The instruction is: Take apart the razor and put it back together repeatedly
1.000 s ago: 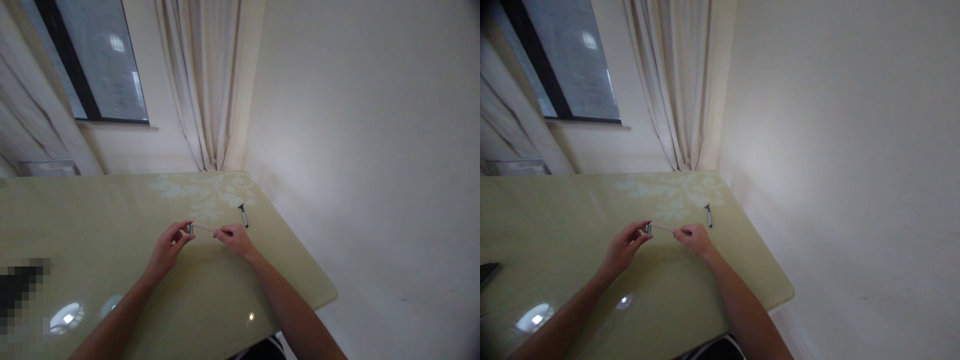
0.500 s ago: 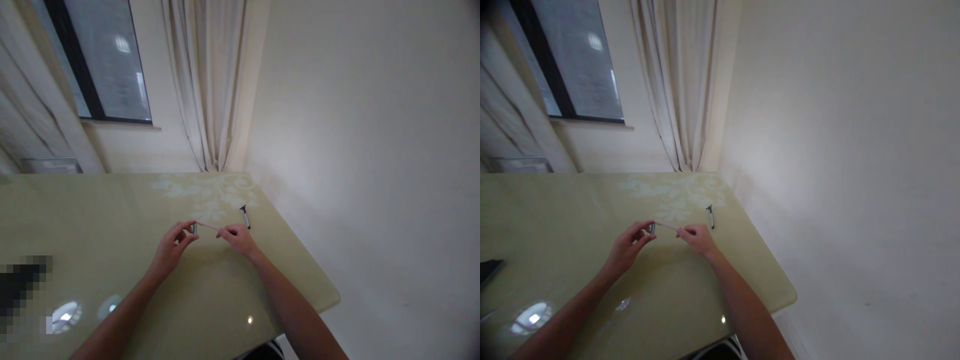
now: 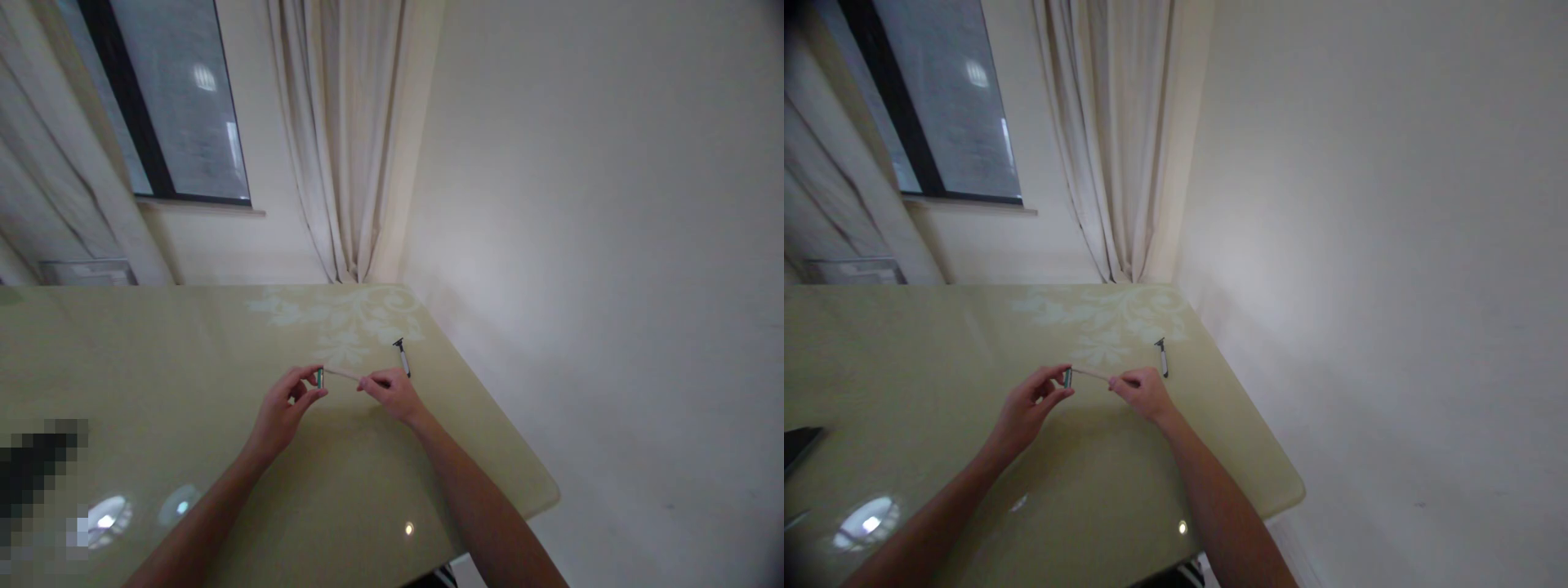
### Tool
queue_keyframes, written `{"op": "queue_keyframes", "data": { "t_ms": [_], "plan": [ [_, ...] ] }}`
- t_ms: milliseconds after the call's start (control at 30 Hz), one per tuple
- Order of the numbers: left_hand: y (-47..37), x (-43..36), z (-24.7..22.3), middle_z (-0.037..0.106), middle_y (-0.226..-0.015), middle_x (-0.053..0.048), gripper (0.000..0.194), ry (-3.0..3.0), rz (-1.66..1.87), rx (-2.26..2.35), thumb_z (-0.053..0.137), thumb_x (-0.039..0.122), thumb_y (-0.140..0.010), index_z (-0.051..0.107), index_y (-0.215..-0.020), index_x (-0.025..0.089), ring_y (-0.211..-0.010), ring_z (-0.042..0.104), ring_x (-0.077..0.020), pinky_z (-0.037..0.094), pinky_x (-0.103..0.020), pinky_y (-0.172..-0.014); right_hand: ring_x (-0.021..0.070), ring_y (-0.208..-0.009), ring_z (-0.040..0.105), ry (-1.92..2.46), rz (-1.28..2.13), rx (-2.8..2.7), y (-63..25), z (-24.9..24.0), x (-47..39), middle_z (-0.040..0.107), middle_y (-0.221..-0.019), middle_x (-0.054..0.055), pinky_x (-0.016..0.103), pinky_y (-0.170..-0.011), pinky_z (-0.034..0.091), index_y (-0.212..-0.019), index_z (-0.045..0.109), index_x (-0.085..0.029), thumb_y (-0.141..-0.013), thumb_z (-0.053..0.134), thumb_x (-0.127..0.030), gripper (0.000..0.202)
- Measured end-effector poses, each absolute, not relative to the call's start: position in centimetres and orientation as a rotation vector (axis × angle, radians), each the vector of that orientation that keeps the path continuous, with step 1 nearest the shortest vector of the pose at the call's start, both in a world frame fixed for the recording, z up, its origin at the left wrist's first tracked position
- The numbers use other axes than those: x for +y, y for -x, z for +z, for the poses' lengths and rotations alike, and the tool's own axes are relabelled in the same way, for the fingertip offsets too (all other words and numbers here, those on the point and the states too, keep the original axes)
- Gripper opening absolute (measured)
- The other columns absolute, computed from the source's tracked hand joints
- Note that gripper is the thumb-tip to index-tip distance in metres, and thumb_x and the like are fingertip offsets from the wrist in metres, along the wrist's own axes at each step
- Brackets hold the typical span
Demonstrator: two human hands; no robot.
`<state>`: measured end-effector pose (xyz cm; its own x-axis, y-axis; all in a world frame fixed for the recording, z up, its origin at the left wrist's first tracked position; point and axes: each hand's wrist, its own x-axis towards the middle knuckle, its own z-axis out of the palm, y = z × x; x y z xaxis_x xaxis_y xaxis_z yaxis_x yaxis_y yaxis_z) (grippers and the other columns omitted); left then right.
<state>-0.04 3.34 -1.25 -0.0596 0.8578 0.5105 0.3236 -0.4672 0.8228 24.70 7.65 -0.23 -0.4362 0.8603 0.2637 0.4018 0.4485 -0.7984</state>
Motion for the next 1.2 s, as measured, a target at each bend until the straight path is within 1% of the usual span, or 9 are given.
{"op": "queue_keyframes", "data": {
  "t_ms": [133, 233, 367, 433, 600, 767, 900, 1033, 1200],
  "plan": [
    [0.00, 3.28, -1.25, 0.065, -0.086, 0.001, 0.033, -1.775, 1.535, 1.262, 0.076, 0.035, -0.084, 0.074, -0.114, 0.025, -0.060, 0.052, -0.0101, 0.044, -0.022, -0.057, 0.0097, -0.051, 0.035, 1.028, 0.943, -2.085, -24.82, -0.43, 7.76, 0.043, -0.052, -0.003, 0.026, -0.052, 0.023, -0.089, 0.085, -0.013, -0.093, 0.058, -0.060, 0.055],
    [-0.01, 3.26, -1.12, 0.065, -0.086, 0.002, 0.032, -1.768, 1.534, 1.272, 0.075, 0.036, -0.083, 0.074, -0.113, 0.025, -0.059, 0.052, -0.0101, 0.044, -0.022, -0.056, 0.0099, -0.052, 0.035, 1.059, 0.889, -2.035, -24.85, -0.49, 7.85, 0.044, -0.053, -0.002, 0.026, -0.052, 0.023, -0.088, 0.085, -0.012, -0.093, 0.055, -0.061, 0.057],
    [0.02, 3.24, -0.88, 0.065, -0.084, 0.002, 0.032, -1.769, 1.538, 1.274, 0.074, 0.037, -0.084, 0.074, -0.113, 0.024, -0.059, 0.052, -0.0103, 0.045, -0.023, -0.057, 0.0099, -0.052, 0.035, 0.992, 0.999, -2.068, -24.89, -0.24, 7.81, 0.044, -0.054, -0.002, 0.025, -0.052, 0.023, -0.091, 0.085, -0.012, -0.091, 0.057, -0.062, 0.056],
    [0.04, 3.23, -0.79, 0.064, -0.084, 0.002, 0.032, -1.767, 1.544, 1.265, 0.074, 0.037, -0.083, 0.074, -0.112, 0.023, -0.059, 0.052, -0.0104, 0.045, -0.023, -0.057, 0.0098, -0.052, 0.035, 1.011, 0.980, -2.034, -24.91, -0.10, 7.79, 0.045, -0.054, -0.002, 0.026, -0.052, 0.023, -0.090, 0.085, -0.012, -0.091, 0.058, -0.061, 0.056],
    [0.03, 3.18, -0.71, 0.064, -0.084, 0.002, 0.032, -1.759, 1.531, 1.263, 0.075, 0.037, -0.083, 0.074, -0.112, 0.023, -0.060, 0.052, -0.0103, 0.045, -0.023, -0.057, 0.0091, -0.050, 0.030, 0.988, 1.013, -2.007, -24.92, -0.15, 7.83, 0.038, -0.051, -0.004, 0.026, -0.051, 0.020, -0.091, 0.085, -0.012, -0.092, 0.058, -0.061, 0.056],
    [-0.01, 3.11, -0.79, 0.064, -0.083, 0.002, 0.032, -1.750, 1.532, 1.275, 0.075, 0.037, -0.083, 0.074, -0.112, 0.023, -0.059, 0.052, -0.0104, 0.045, -0.024, -0.058, 0.0093, -0.052, 0.031, 1.043, 0.944, -1.977, -24.92, -0.40, 7.91, 0.041, -0.052, -0.003, 0.026, -0.052, 0.022, -0.088, 0.085, -0.012, -0.092, 0.057, -0.063, 0.058],
    [0.05, 3.13, -1.03, 0.064, -0.084, 0.002, 0.033, -1.747, 1.513, 1.279, 0.075, 0.037, -0.084, 0.074, -0.114, 0.024, -0.061, 0.051, -0.0107, 0.045, -0.024, -0.059, 0.0096, -0.052, 0.031, 1.005, 1.020, -2.029, -24.87, -0.34, 7.80, 0.040, -0.052, -0.003, 0.026, -0.052, 0.021, -0.090, 0.085, -0.013, -0.091, 0.058, -0.063, 0.057],
    [0.06, 3.24, -1.36, 0.065, -0.084, 0.001, 0.033, -1.737, 1.516, 1.290, 0.076, 0.038, -0.083, 0.074, -0.113, 0.023, -0.060, 0.051, -0.0107, 0.045, -0.024, -0.058, 0.0096, -0.052, 0.031, 1.073, 0.967, -2.013, -24.83, -0.13, 7.66, 0.039, -0.052, -0.004, 0.026, -0.052, 0.021, -0.089, 0.085, -0.012, -0.092, 0.056, -0.064, 0.059],
    [-0.04, 3.30, -1.55, 0.065, -0.083, 0.002, 0.034, -1.743, 1.503, 1.286, 0.075, 0.039, -0.083, 0.074, -0.113, 0.023, -0.060, 0.052, -0.0106, 0.044, -0.024, -0.058, 0.0095, -0.052, 0.033, 1.018, 1.041, -2.079, -25.11, -0.04, 7.79, 0.040, -0.053, -0.004, 0.025, -0.052, 0.022, -0.089, 0.085, -0.012, -0.091, 0.059, -0.062, 0.056]
  ]
}}
